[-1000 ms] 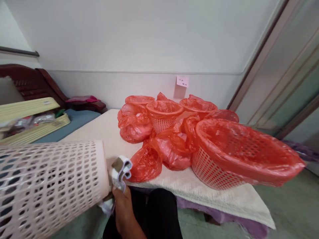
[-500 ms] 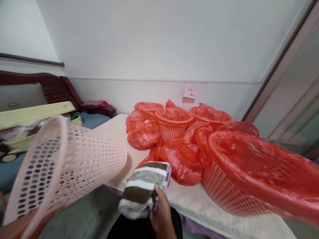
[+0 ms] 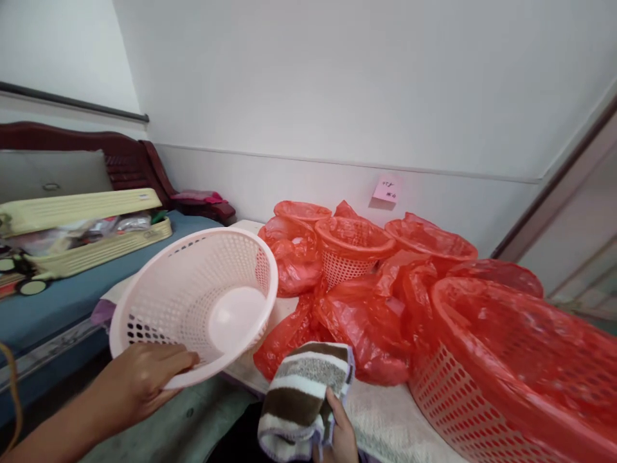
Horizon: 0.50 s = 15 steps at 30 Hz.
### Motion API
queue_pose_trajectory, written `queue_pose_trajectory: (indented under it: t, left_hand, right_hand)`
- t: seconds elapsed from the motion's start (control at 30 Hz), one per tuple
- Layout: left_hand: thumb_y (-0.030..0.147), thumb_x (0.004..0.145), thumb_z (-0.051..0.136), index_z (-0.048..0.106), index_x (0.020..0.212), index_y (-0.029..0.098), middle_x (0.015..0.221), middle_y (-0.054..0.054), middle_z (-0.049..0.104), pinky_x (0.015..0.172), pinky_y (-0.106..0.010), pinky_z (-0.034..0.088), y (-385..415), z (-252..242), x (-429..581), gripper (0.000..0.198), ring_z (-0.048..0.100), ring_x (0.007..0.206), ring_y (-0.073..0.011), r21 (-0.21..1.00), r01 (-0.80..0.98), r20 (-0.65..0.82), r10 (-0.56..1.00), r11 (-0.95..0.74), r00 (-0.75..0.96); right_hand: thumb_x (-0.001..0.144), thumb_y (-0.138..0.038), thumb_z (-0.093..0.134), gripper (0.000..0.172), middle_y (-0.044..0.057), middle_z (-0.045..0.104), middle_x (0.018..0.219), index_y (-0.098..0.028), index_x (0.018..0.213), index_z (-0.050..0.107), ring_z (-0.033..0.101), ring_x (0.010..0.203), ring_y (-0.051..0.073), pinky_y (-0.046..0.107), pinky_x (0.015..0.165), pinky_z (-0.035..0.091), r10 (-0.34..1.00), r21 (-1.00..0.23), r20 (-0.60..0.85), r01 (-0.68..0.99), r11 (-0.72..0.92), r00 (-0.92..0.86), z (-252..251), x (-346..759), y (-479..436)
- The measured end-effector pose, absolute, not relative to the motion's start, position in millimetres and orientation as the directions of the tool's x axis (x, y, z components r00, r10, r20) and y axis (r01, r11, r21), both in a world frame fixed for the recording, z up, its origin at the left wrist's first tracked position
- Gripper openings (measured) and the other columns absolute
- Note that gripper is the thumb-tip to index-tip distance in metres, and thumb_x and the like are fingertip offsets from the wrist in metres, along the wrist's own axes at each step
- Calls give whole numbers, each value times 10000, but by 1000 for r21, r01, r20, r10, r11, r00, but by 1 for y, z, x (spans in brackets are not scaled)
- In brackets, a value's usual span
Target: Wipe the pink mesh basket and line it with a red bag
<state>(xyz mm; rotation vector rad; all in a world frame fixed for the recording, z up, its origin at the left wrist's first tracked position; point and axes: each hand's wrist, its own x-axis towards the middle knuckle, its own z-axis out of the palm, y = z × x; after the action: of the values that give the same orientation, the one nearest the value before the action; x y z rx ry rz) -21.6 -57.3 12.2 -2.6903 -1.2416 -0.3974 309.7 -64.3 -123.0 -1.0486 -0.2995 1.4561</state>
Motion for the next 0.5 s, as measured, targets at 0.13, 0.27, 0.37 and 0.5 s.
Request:
queue_pose_trajectory:
  t: [0.13,0.27,0.37,0.5]
  left_hand:
    - [304,949,462,601,908,244,741,16,694,526,-311,422,-43,14,-22,156,684,633,-196,-75,771,272,731,-632,625]
    - [355,948,471,602,948,252,777,20,718,545,-307,409,-27,21,-26,166,704,677,-201,-76,793,253,758,-604,601]
    - [361,934,486,602,935,253,777,21,727,552,-302,396,-14,28,-26,158,705,691,-205,-112,796,242,761,-594,602]
    - [407,932,477,631,947,253,814,-2,754,556,-300,377,4,37,-19,218,716,722,-222,-146,806,238,771,-573,591]
  right_hand:
    - [504,-194,869,364,-15,786,823,-303,828,742,755,798,222,257,656,632,890,-730,-415,-652,-205,186,-133,319,-69]
    - [487,-240,904,357,1,789,804,-273,809,755,757,757,215,264,668,630,876,-662,-465,-708,-248,129,-127,318,-73]
    - [611,-333,858,233,16,790,809,-255,809,764,757,743,217,286,662,636,866,-620,-491,-737,-270,96,-117,318,-79]
    - [635,-358,849,260,53,791,844,-217,840,774,757,742,234,307,653,639,876,-616,-474,-745,-256,91,-115,328,-92]
